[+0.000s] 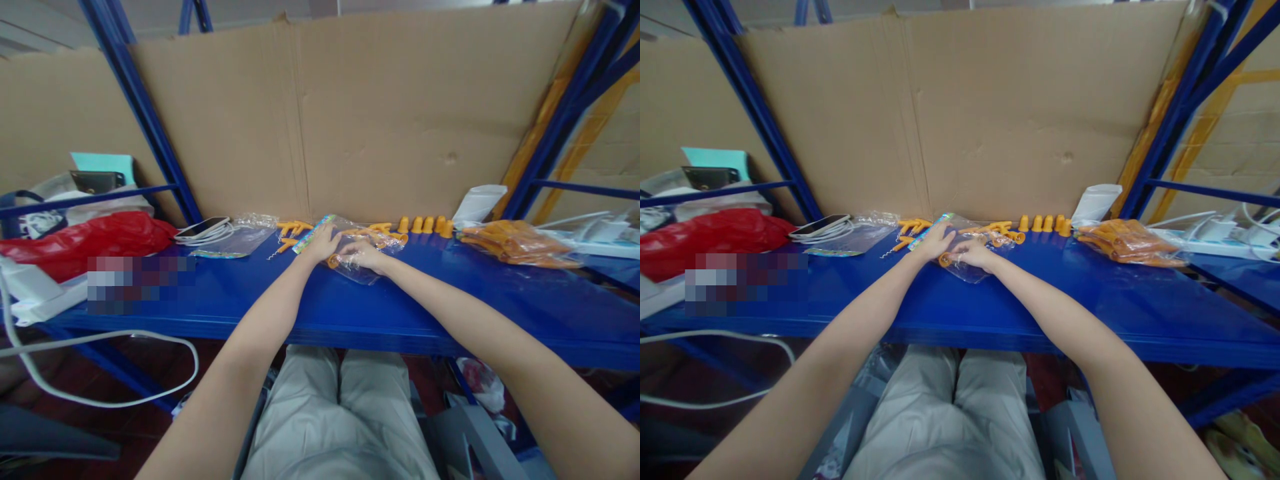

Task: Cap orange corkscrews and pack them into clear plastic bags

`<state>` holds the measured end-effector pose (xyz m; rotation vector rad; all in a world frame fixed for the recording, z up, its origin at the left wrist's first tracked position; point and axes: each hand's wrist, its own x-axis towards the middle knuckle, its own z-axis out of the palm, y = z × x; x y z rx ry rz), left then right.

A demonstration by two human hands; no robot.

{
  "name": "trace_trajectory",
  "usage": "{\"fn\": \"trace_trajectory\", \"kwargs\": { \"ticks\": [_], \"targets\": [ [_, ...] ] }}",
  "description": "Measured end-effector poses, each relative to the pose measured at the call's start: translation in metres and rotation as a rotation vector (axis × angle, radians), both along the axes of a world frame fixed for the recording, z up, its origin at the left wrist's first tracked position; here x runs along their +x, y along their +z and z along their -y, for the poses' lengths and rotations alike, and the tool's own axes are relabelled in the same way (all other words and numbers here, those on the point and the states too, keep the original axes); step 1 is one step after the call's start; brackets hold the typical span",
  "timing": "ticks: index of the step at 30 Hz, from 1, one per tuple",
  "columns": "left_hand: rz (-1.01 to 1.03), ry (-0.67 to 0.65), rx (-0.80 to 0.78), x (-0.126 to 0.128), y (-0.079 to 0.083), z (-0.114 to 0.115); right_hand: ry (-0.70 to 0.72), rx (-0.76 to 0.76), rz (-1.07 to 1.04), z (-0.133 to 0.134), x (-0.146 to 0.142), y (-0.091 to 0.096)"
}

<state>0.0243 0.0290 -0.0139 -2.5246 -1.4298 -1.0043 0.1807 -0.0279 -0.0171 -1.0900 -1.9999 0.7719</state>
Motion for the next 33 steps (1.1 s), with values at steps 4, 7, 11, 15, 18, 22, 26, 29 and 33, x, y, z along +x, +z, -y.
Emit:
{"fn": "trace_trajectory", "kwargs": {
  "ticks": [4, 7, 11, 15, 18, 22, 26, 29, 33],
  "targets": [
    [-0.071, -0.028, 0.0, -0.001, 0.001, 0.004, 0.035, 0.033, 0.044, -0.002, 0.003, 0.0],
    [-0.127, -0.01, -0.058, 0.001, 0.002, 0.01, 0.091, 0.076, 0.105, -0.002, 0.008, 0.004],
    [-0.157, 0.099, -0.269, 0.007, 0.006, 0.019, 0.139, 0.052, 0.225, 0.002, 0.017, 0.018],
    [-0.166, 0.161, -0.404, 0.009, 0.012, 0.027, -0.128, 0.029, 0.169, -0.003, 0.034, 0.036],
    [-0.182, 0.19, -0.444, 0.008, 0.016, 0.032, -0.49, 0.155, -0.011, -0.014, 0.058, 0.045],
    [-0.221, 0.221, -0.483, 0.005, 0.02, 0.037, -0.764, 0.322, -0.001, -0.028, 0.087, 0.04],
    [-0.219, 0.223, -0.513, 0.004, 0.02, 0.039, -0.593, 0.304, 0.311, -0.037, 0.092, 0.02],
    [-0.207, 0.215, -0.52, 0.004, 0.02, 0.039, -0.43, 0.29, 0.497, -0.037, 0.084, 0.011],
    [-0.217, 0.222, -0.522, 0.004, 0.018, 0.036, -0.489, 0.251, 0.622, -0.027, 0.078, 0.013]
  ]
}}
